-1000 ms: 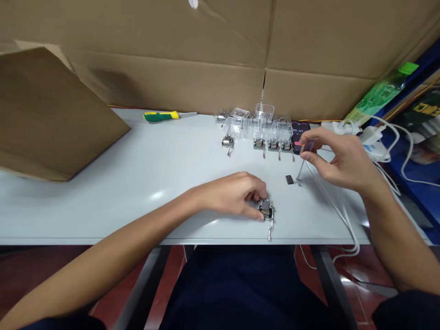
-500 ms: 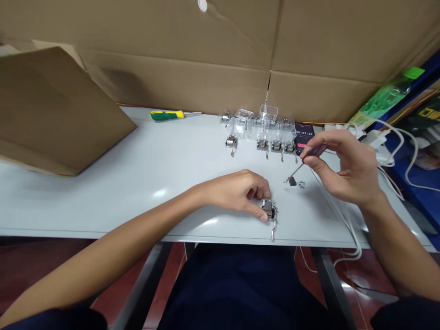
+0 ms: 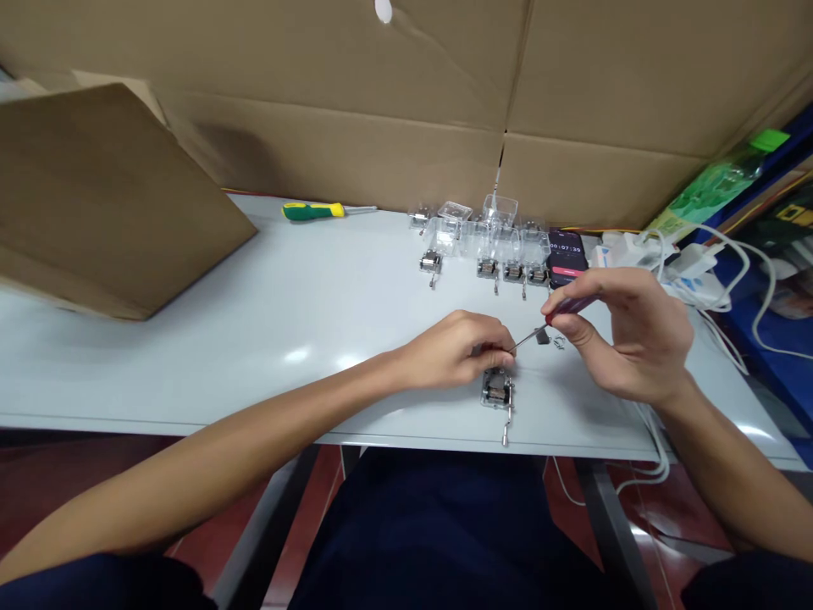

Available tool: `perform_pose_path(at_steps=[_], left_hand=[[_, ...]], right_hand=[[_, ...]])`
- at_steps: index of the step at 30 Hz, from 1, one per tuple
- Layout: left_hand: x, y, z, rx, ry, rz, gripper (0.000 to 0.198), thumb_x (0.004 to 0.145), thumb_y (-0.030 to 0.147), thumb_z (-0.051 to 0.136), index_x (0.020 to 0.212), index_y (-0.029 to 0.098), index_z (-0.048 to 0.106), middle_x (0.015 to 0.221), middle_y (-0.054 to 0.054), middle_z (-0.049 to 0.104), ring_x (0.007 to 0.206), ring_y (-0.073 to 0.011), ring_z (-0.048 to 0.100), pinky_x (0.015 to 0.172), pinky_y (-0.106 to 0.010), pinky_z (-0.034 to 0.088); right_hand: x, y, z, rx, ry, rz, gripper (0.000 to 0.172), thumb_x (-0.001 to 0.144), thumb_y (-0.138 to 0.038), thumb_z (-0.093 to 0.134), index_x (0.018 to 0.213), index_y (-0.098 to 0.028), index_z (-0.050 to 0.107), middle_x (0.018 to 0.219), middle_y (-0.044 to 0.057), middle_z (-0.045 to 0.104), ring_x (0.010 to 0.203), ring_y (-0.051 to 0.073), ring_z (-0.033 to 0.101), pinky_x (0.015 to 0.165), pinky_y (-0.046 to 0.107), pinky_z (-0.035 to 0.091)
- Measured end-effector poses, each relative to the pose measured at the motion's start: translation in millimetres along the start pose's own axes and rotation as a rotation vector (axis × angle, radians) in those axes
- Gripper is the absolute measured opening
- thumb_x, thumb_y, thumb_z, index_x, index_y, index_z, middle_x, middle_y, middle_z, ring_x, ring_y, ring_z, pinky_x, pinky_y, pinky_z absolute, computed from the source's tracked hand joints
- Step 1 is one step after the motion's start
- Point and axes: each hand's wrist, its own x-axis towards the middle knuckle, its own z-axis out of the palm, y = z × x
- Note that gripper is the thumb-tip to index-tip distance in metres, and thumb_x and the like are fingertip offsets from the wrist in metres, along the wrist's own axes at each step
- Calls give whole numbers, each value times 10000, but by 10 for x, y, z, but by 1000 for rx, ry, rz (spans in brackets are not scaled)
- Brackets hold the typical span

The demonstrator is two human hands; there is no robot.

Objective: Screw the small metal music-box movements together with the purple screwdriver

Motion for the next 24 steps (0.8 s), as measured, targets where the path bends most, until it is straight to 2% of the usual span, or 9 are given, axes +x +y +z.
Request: perform_pose_path(at_steps=[4,7,10,17,24], left_hand=[[-14,-10,10,287,-11,58,235,1070,295,503,1018,179,702,943,-54,726,834,-166,650,830,-337,474],[-11,12,20,554,-36,104,283,1089,317,467,936,170,656,896,-54,694,779,-171,609,799,-344,430],[-5,54,6,700,-45,139,274,1083,293,466,902,167,629,872,-55,674,748,-171,575,779,-348,406],[-14,84,-48,767,-43,149,251,1047,262,459,882,164,621,835,-52,650,725,-175,558,797,-355,431],[-19,47,-38,714,-13,138,214,1045,235,473,948,154,646,832,-43,655,724,-173,584,800,-348,461]], right_hand=[[-10,-21,13,-13,-21,-4,361,871,-115,731,1170,-302,656,951,7,733,768,210,737,683,397,639],[-14,-39,17,-10,-93,-61,402,848,-71,726,1177,-288,647,953,9,745,790,217,740,701,408,626],[-10,-50,16,-23,-139,-102,391,853,-60,709,1163,-290,641,924,4,752,819,227,748,727,421,620],[-2,-60,26,-17,-124,-151,438,846,-18,700,1194,-276,635,936,7,754,821,222,747,714,413,605],[9,-59,28,-14,-133,-210,468,830,23,712,1220,-221,627,957,29,743,850,223,754,728,406,601]])
